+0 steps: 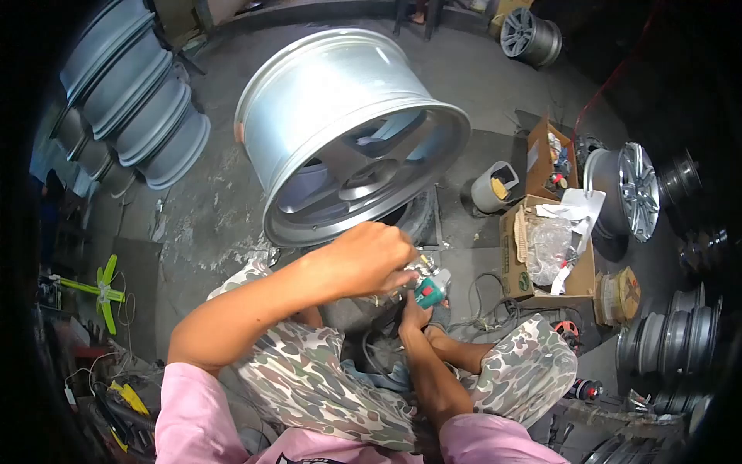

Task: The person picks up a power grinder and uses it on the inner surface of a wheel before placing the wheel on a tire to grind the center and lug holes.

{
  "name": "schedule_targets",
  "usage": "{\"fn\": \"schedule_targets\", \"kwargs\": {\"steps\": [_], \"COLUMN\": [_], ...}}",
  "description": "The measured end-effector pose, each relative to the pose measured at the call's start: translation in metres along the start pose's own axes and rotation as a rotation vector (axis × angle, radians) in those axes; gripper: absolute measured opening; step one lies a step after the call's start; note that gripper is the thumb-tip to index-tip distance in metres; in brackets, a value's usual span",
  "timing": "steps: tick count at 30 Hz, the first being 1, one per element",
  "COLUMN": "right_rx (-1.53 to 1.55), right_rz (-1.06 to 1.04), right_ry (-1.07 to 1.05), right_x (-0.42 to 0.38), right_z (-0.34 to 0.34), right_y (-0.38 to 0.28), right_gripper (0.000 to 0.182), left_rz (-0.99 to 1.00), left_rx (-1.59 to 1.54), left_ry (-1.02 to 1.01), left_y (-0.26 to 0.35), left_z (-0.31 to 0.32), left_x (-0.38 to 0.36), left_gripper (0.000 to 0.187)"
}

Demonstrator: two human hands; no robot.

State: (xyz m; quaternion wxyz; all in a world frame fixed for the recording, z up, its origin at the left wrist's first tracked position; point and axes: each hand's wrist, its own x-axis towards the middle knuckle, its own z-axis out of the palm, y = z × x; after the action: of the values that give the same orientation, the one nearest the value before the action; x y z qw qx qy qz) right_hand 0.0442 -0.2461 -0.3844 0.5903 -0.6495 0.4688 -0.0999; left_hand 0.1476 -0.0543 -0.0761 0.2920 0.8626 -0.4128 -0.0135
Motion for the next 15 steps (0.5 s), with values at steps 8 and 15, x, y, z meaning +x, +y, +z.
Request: {"fn": "schedule_targets", "kwargs": {"steps": [8, 15], "right_rx": [0.114, 0.461], "right_rz": [-0.439, -0.879], "right_ry": [-0.027, -0.401], "right_x": [0.033, -0.039], "right_z": [0.020, 0.019], "right_y": [-0.146, -0.239], "right_gripper": [0.056, 0.042], "left_rz": [-0.095, 0.019], "left_rx": [0.015, -0.314], "left_ry": [-0.052, 0.359], "left_y": [-0.001, 0.008], "left_z": [0.003, -0.006], "left_x": [0.017, 0.033], "left_gripper": [0.040, 0.061]}}
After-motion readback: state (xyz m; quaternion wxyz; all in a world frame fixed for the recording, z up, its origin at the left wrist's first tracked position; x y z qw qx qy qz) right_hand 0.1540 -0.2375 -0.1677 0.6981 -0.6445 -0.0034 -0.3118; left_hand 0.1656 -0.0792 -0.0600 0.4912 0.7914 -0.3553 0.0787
